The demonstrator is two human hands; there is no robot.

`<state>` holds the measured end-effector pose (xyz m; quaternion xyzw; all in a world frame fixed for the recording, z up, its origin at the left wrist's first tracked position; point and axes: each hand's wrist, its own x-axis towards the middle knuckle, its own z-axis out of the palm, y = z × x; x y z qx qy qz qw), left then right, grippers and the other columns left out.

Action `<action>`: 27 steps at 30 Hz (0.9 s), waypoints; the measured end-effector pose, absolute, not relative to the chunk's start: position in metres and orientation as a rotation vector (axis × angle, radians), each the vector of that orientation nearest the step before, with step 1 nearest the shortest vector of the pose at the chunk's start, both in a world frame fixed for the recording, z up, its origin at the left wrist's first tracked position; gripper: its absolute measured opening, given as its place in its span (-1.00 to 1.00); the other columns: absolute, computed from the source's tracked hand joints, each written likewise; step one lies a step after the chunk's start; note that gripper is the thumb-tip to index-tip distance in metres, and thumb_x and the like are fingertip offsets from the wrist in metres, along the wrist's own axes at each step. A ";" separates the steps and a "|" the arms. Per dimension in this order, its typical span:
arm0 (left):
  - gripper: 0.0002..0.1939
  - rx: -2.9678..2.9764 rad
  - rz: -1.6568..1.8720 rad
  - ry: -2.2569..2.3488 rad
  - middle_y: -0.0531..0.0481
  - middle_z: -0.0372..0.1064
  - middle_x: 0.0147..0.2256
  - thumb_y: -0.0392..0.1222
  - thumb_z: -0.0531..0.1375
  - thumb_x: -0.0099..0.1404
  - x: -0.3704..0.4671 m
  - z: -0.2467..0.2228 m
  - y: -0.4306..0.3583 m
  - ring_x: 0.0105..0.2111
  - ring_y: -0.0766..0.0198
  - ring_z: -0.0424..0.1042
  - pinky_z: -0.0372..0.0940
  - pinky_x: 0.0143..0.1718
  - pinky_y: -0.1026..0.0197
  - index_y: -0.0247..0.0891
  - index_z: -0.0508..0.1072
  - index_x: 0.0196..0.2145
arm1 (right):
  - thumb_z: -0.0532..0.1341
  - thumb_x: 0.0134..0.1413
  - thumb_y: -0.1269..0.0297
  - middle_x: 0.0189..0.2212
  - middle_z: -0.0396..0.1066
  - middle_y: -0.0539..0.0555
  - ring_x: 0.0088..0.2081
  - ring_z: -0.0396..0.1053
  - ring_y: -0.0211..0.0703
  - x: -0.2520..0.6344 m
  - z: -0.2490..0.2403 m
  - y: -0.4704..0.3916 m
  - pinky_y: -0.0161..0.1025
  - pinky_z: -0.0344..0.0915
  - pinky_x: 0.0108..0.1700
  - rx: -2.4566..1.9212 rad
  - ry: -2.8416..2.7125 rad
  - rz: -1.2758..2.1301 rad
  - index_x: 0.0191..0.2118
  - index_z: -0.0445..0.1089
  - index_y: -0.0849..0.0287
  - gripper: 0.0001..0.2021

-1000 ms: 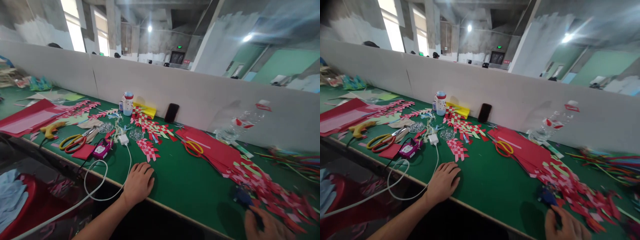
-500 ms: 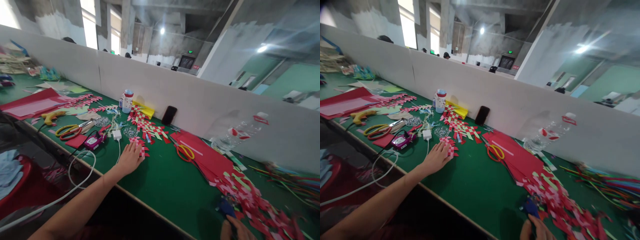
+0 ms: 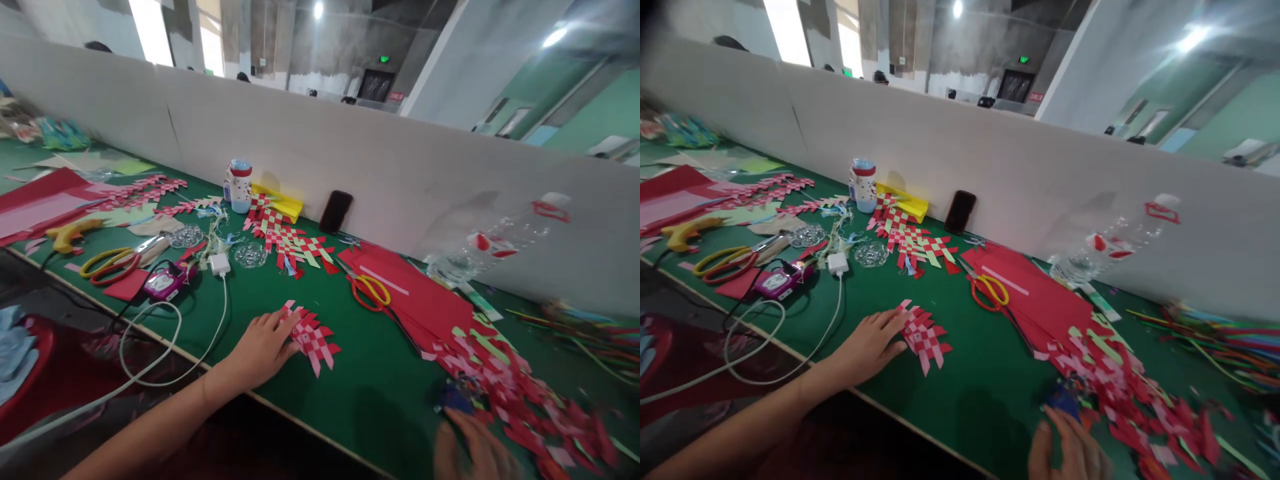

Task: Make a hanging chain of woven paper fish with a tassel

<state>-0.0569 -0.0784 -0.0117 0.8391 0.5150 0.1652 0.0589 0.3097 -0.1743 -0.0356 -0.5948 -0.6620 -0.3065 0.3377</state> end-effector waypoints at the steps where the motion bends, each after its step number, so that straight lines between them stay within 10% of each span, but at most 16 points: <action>1: -0.55 2.524 0.525 1.573 -0.16 0.28 0.15 -0.12 0.00 0.42 -0.057 -0.011 -0.079 0.09 0.05 0.30 0.24 0.04 0.00 -0.15 0.20 0.23 | 0.10 0.22 0.24 -0.28 0.47 0.25 -0.24 0.42 0.04 0.294 -0.030 -0.170 0.00 0.30 -0.14 -1.516 -1.806 -0.658 -0.15 0.41 0.23 -0.79; 9: -0.60 2.615 0.481 1.501 -0.05 0.25 0.21 -0.13 0.01 0.43 -0.080 -0.029 -0.078 0.24 0.04 0.13 -0.06 0.25 -0.17 -0.14 0.26 0.19 | 0.12 0.25 0.23 0.17 0.32 0.14 0.25 0.14 0.06 0.176 -0.023 -0.138 0.00 0.22 0.12 -1.374 -2.402 -0.063 0.21 0.22 0.13 -0.57; 27: -0.53 2.555 0.570 1.534 -0.20 0.27 0.18 -0.13 0.03 0.40 -0.083 -0.037 -0.080 0.24 0.06 0.17 -0.01 0.28 -0.12 -0.29 0.20 0.22 | 0.10 0.26 0.10 0.17 0.33 0.15 0.22 0.18 0.12 0.147 -0.025 -0.113 0.25 -0.16 0.27 -1.358 -2.494 -0.038 0.19 0.28 0.08 -0.57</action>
